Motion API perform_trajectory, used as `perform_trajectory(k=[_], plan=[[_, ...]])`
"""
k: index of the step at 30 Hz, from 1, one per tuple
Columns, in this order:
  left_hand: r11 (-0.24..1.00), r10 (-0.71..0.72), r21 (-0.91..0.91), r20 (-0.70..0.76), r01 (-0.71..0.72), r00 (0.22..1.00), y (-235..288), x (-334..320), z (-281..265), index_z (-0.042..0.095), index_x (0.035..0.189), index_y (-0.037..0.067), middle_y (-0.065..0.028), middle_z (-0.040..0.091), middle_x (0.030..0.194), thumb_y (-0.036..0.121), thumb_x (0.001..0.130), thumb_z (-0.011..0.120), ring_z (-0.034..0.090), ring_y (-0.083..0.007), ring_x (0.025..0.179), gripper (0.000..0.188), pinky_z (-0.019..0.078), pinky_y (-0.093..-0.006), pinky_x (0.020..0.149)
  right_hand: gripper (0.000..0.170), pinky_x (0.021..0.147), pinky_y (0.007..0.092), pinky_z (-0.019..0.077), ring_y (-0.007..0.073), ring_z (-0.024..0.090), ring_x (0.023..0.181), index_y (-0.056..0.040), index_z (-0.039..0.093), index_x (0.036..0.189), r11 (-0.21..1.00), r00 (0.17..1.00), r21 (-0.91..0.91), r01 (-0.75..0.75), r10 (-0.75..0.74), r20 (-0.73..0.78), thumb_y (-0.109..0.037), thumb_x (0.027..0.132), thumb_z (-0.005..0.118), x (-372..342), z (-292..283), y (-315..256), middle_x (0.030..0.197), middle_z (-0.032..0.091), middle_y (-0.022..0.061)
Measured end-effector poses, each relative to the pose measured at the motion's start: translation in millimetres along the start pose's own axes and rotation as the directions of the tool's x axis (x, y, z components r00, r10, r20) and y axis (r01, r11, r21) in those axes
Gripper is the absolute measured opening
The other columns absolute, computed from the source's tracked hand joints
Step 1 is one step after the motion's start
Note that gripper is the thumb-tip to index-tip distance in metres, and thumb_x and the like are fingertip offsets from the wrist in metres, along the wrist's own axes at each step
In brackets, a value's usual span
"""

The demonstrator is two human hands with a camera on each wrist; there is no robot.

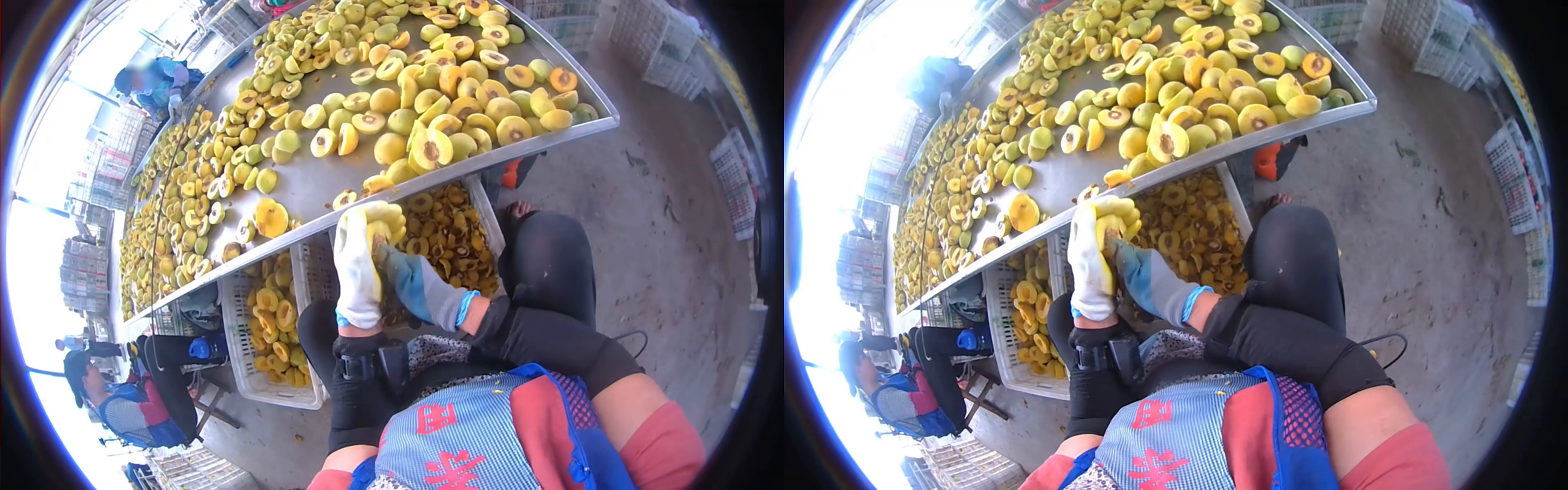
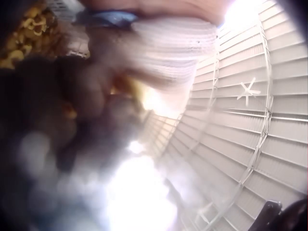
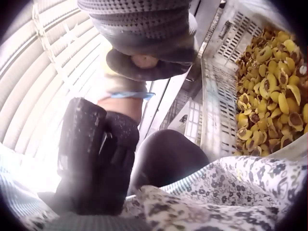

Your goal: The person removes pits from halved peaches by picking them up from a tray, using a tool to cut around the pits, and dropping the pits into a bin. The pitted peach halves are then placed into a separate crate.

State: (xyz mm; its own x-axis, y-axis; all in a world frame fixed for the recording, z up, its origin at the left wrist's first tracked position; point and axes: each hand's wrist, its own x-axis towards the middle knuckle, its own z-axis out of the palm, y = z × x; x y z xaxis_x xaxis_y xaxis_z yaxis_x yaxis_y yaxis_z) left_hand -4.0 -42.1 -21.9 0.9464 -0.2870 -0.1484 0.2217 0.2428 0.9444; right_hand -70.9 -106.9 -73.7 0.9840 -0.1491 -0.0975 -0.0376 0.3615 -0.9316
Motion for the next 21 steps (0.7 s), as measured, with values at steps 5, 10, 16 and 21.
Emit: perform_trajectory(k=[5, 10, 16, 21], plan=[[0.984, 0.076, -0.173, 0.162, -0.048, 0.984, 0.1, -3.1, -7.1, 0.055, 0.131, 0.005, -0.0138, 0.064, 0.125, 0.044, 0.105, 0.043, 0.065, -0.0281, 0.109, 0.049, 0.0533, -0.0417, 0.093, 0.066, 0.063, 0.0312, 0.0491, 0.0169, 0.06, 0.065, 0.0021, 0.068, 0.107, 0.918, 0.916, -0.002, -0.398, 0.397, 0.058, -0.061, 0.1, 0.047, -0.7, -13.4, -44.3, 0.073, 0.066, 0.0091], [0.995, -0.09, -0.029, 0.078, 0.092, 0.993, -0.3, 4.0, -24.4, 0.061, 0.123, 0.003, -0.0174, 0.07, 0.108, 0.06, 0.104, 0.029, 0.069, -0.0272, 0.085, 0.069, 0.0572, -0.0372, 0.076, 0.061, 0.074, 0.0408, 0.0515, 0.0332, 0.067, 0.077, -0.001, 0.07, 0.108, 0.935, 0.998, -0.351, 0.059, -0.062, 0.001, -0.058, 0.098, 0.051, 0.3, -16.0, -4.6, 0.084, 0.07, 0.0204], [0.994, -0.09, 0.068, 0.081, 0.085, 0.993, 0.9, -0.1, -20.0, 0.067, 0.113, -0.001, -0.019, 0.072, 0.094, 0.067, 0.102, 0.023, 0.069, -0.0252, 0.078, 0.081, 0.057, -0.0336, 0.072, 0.047, 0.077, 0.0424, 0.052, 0.0392, 0.069, 0.086, -0.0019, 0.07, 0.109, 0.849, 1.0, -0.527, 0.026, -0.016, 0.024, -0.046, 0.099, 0.056, -4.6, -18.6, -23.6, 0.09, 0.07, 0.0237], [0.97, -0.192, 0.172, 0.1, 0.173, 0.976, 5.5, 2.5, -23.8, 0.071, 0.101, -0.002, -0.0162, 0.072, 0.084, 0.062, 0.104, 0.02, 0.064, -0.0196, 0.067, 0.082, 0.0525, -0.0283, 0.067, 0.048, 0.076, 0.0456, 0.0522, 0.0444, 0.066, 0.092, -0.0042, 0.07, 0.108, 0.727, 0.995, -0.685, -0.036, 0.087, 0.039, -0.049, 0.099, 0.054, -8.9, -25.0, -43.4, 0.093, 0.069, 0.0254]])
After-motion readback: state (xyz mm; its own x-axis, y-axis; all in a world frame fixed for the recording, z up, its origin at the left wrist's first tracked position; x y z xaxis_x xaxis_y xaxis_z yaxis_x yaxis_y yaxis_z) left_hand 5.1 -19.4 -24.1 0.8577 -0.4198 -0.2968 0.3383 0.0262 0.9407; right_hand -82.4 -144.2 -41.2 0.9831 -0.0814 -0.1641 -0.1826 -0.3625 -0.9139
